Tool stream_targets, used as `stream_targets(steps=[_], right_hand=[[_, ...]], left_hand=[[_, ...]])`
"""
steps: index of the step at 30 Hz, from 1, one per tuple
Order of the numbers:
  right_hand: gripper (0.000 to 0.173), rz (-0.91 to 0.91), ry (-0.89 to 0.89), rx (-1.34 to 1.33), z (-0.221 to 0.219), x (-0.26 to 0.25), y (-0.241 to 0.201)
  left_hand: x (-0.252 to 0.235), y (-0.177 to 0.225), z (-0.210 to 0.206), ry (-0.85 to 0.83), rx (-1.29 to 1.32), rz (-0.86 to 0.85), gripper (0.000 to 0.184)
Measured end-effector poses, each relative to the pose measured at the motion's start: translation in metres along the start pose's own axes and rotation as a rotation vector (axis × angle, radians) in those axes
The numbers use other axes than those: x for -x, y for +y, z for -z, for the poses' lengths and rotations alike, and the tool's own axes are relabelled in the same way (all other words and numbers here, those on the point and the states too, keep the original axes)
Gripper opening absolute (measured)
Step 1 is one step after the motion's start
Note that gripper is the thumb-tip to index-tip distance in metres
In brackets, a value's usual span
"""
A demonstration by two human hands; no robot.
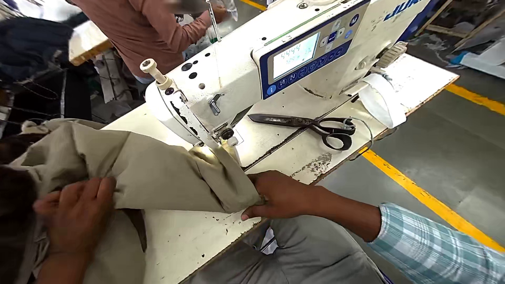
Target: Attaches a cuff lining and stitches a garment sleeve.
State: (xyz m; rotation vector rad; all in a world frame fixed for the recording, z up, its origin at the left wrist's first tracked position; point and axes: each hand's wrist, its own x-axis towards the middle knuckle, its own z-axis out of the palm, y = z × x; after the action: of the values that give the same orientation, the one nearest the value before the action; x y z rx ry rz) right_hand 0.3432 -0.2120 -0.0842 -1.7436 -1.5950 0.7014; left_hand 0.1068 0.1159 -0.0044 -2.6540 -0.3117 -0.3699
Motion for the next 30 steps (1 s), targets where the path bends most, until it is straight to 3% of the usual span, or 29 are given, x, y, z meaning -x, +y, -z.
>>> stream_targets(steps=[3, 5, 8, 10, 12, 14, 16, 21, 24, 25, 28, 30], right_hand=[[0.045, -0.067, -0.114, 0.088, 0.005, -0.007, -0.004], [0.045, -0.082, -0.130, 0.065, 0.009, -0.008, -0.005], [0.045, -0.065, -0.056, 0.081, 0.001, -0.006, -0.004], [0.039, -0.029, 0.020, 0.156, -0.005, -0.003, -0.011], [0.033, -0.001, 0.143, 0.267, -0.009, 0.002, -0.022], [0.043, -0.039, 0.120, 0.366, -0.002, 0.003, -0.032], [0.053, -0.118, 0.001, 0.373, 0.009, 0.001, -0.036], [0.049, -0.137, -0.060, 0.169, 0.004, -0.005, -0.016], [0.055, -0.122, -0.053, 0.160, -0.002, 0.000, -0.014], [0.055, -0.112, -0.029, 0.155, -0.004, 0.003, -0.013], [0.056, -0.067, 0.071, 0.131, -0.009, 0.009, -0.007], [0.057, -0.077, 0.103, 0.070, -0.003, 0.012, -0.007]], left_hand=[[-0.001, 0.017, -0.008, -0.283, 0.061, 0.043, 0.031], [-0.008, 0.048, 0.025, -0.496, 0.107, 0.088, 0.044], [-0.024, 0.116, 0.087, -0.384, 0.404, -0.094, 0.035], [-0.039, 0.169, 0.092, -0.241, 0.576, -0.217, 0.038], [-0.058, 0.206, 0.074, -0.126, 0.527, -0.162, 0.053], [-0.078, 0.209, 0.050, -0.074, 0.432, -0.024, 0.061], [-0.086, 0.197, 0.037, -0.202, 0.294, 0.026, 0.051], [-0.094, 0.192, 0.050, -0.474, 0.220, -0.205, 0.008], [-0.115, 0.171, 0.052, -0.816, 0.366, -0.124, 0.024], [-0.119, 0.165, 0.047, -0.843, 0.411, -0.055, 0.025], [-0.105, 0.174, 0.033, -0.554, 0.545, 0.093, 0.021], [-0.094, 0.183, 0.026, -0.433, 0.583, 0.122, 0.029]])
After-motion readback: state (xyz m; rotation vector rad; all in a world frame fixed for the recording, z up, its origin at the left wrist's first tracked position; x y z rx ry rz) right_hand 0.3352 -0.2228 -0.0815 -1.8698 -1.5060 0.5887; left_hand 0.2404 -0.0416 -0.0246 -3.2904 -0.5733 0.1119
